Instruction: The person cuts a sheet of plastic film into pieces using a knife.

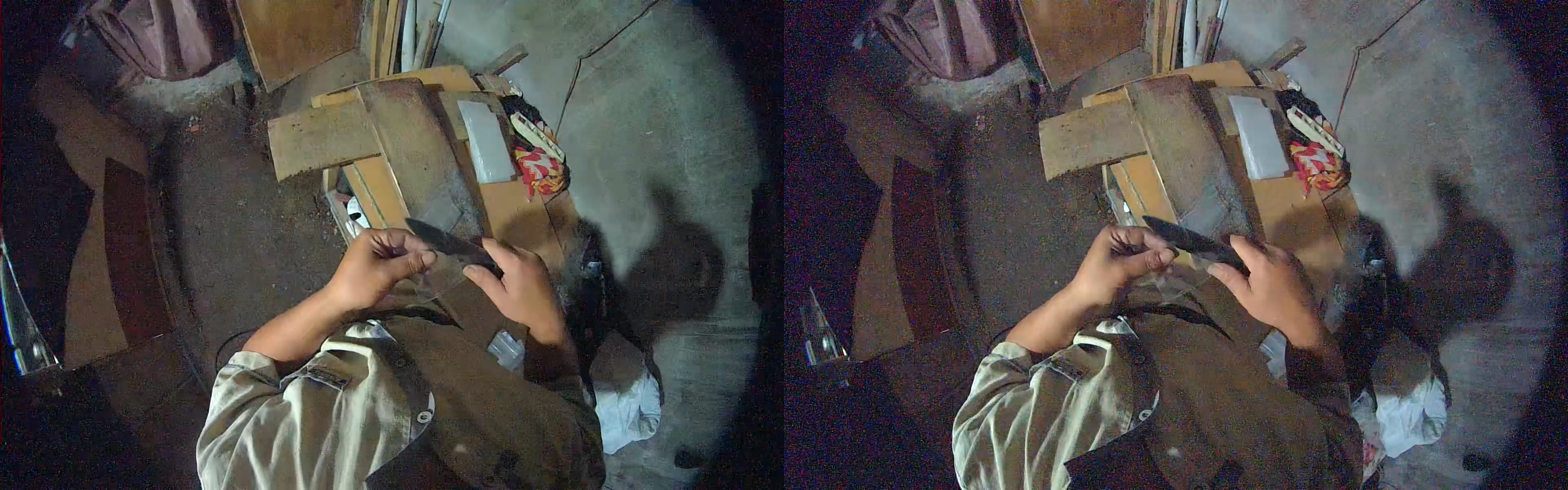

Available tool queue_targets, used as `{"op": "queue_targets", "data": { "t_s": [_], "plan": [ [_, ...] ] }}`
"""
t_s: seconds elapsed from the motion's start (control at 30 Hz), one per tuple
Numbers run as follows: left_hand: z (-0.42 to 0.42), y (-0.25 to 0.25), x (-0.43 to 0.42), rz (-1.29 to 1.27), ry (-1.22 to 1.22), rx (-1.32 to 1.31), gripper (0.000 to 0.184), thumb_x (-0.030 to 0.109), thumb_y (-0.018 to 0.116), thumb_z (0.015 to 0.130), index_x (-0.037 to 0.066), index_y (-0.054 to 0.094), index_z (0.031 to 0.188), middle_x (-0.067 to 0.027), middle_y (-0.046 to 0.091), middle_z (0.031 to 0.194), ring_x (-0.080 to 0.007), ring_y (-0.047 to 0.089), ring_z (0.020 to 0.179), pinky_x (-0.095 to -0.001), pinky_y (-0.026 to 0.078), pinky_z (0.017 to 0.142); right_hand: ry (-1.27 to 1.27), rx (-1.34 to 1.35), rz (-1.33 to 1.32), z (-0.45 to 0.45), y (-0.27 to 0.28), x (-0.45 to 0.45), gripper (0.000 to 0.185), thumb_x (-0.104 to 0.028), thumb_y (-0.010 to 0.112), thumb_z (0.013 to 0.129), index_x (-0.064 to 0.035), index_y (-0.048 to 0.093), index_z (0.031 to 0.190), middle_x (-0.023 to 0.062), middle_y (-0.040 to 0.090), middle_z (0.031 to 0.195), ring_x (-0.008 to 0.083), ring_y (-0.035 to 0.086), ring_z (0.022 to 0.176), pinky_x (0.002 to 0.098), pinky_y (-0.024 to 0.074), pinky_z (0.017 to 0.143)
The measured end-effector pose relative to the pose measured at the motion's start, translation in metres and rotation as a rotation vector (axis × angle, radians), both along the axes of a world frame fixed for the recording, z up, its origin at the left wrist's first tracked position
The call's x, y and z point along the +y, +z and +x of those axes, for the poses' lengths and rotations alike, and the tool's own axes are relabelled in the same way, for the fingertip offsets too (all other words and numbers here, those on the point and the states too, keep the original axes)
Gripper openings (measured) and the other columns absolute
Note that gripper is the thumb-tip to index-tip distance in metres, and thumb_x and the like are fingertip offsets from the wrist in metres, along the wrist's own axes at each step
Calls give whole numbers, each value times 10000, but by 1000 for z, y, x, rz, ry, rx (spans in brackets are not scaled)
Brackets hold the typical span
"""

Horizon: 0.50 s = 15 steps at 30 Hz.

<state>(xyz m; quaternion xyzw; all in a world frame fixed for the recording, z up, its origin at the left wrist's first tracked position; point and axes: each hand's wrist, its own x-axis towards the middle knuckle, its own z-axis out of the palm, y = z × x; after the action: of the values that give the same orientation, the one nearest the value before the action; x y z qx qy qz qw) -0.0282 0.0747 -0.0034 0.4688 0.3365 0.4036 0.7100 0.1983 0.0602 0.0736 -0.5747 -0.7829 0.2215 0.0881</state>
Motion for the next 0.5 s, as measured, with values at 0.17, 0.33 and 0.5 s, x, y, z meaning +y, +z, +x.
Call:
{"op": "queue_targets", "data": {
  "t_s": [0.17,0.33,0.5],
  "plan": [
    [1,-6,-1,-72,-31,-55,116,114,667,831,5,686,865,-32,667,784,-96,584,709,-246,460,652,48,28,45,-3,-2,7,463,-315,661,810,68,565,1051,252,619,894,402,615,817,418,477,693],
    [-4,3,1,-102,-187,-108,76,51,630,852,-11,671,863,-47,666,773,-98,598,696,-244,478,638,178,26,90,0,-2,12,458,-360,629,825,11,569,1086,227,620,907,405,607,828,452,484,686],
    [-3,-4,1,-69,-75,-83,91,65,629,858,-15,673,850,-48,670,765,-88,592,672,-241,474,631,110,-29,32,-1,4,15,469,-372,636,816,7,581,1086,219,625,935,399,607,852,444,489,714]
  ]
}}
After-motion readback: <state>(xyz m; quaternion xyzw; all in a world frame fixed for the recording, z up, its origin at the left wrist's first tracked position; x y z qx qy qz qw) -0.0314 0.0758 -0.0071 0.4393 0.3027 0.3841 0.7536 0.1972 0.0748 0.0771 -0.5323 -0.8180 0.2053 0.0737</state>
